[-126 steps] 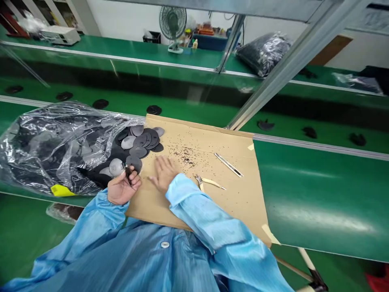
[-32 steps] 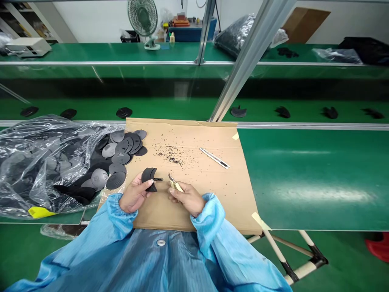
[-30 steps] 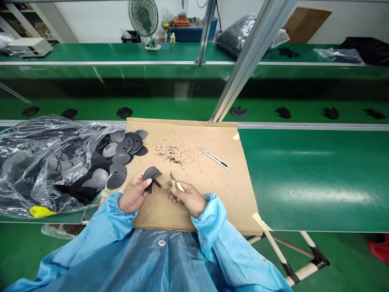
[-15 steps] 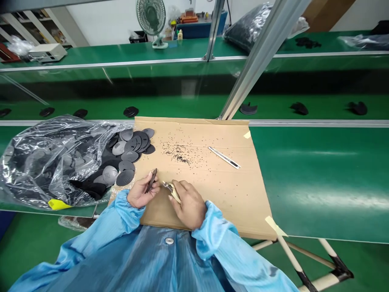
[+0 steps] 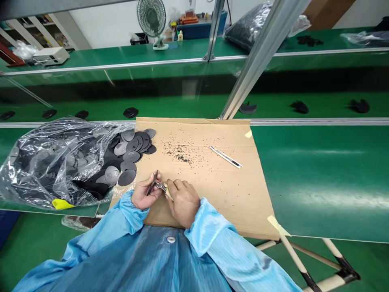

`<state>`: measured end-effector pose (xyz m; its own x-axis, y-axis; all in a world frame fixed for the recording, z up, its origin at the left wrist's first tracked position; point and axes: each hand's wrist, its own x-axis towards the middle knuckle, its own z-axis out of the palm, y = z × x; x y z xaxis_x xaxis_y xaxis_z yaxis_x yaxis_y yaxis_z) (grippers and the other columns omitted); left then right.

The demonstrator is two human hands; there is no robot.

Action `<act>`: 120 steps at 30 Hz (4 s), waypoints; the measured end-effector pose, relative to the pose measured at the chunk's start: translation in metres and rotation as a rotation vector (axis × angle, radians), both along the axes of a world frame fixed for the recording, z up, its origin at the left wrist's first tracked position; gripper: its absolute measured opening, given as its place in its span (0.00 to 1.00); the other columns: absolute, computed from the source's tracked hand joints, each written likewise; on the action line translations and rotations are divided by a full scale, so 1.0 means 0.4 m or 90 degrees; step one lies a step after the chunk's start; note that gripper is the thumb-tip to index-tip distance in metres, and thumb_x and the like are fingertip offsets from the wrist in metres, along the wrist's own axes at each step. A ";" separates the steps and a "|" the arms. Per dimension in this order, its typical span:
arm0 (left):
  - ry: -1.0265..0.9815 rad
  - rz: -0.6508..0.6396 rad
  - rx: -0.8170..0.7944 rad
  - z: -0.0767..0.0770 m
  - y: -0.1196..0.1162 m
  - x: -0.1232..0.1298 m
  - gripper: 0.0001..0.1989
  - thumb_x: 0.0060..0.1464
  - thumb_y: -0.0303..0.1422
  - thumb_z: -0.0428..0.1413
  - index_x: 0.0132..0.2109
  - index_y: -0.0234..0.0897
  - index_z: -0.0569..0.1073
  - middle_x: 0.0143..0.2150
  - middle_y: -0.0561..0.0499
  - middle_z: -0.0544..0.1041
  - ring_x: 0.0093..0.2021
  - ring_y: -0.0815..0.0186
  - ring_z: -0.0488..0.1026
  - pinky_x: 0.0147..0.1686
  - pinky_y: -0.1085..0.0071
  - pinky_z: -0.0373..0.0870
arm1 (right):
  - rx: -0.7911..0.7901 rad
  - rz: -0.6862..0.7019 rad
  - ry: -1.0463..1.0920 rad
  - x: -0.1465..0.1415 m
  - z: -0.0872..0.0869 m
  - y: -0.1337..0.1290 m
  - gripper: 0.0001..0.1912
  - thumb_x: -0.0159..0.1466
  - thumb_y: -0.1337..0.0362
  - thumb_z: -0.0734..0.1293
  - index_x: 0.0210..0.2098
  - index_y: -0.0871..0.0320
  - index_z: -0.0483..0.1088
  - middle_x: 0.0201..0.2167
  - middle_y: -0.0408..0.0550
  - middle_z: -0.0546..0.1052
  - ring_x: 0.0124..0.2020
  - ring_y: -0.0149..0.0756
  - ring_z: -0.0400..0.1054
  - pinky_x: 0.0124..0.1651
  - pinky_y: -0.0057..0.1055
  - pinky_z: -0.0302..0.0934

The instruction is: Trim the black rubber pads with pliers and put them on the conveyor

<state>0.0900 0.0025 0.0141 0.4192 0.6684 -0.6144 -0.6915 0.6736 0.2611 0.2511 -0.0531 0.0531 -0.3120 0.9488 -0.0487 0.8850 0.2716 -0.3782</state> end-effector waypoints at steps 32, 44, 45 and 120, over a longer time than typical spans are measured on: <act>-0.034 -0.012 0.074 -0.024 -0.013 -0.003 0.09 0.50 0.26 0.60 0.40 0.35 0.73 0.32 0.52 0.72 0.23 0.75 0.61 0.19 0.79 0.55 | -0.058 0.037 -0.161 -0.006 0.025 0.008 0.21 0.65 0.70 0.58 0.58 0.59 0.62 0.44 0.54 0.72 0.43 0.44 0.64 0.44 0.37 0.59; 0.050 0.054 0.082 -0.003 -0.007 -0.017 0.10 0.48 0.25 0.61 0.40 0.36 0.73 0.33 0.51 0.74 0.27 0.72 0.68 0.23 0.78 0.62 | -0.225 -0.105 0.463 0.055 -0.025 0.061 0.15 0.63 0.58 0.60 0.46 0.59 0.66 0.34 0.48 0.71 0.37 0.38 0.67 0.41 0.35 0.62; 0.065 0.059 0.101 -0.001 -0.007 -0.025 0.12 0.47 0.24 0.62 0.41 0.36 0.73 0.34 0.51 0.74 0.29 0.71 0.70 0.25 0.77 0.65 | -0.266 -0.149 0.548 0.064 -0.035 0.078 0.17 0.63 0.55 0.60 0.46 0.60 0.65 0.32 0.47 0.71 0.34 0.37 0.67 0.39 0.35 0.62; 0.076 0.046 0.138 0.003 0.005 0.006 0.07 0.49 0.26 0.61 0.37 0.31 0.75 0.30 0.49 0.74 0.26 0.73 0.70 0.22 0.82 0.67 | -0.100 -0.236 0.775 -0.043 -0.103 0.125 0.21 0.52 0.52 0.72 0.40 0.60 0.70 0.36 0.52 0.77 0.38 0.41 0.71 0.43 0.35 0.67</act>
<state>0.0925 0.0045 0.0152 0.2988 0.8151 -0.4963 -0.6912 0.5434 0.4763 0.2340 -0.0031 0.0121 0.0468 0.9982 -0.0384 -0.0399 -0.0365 -0.9985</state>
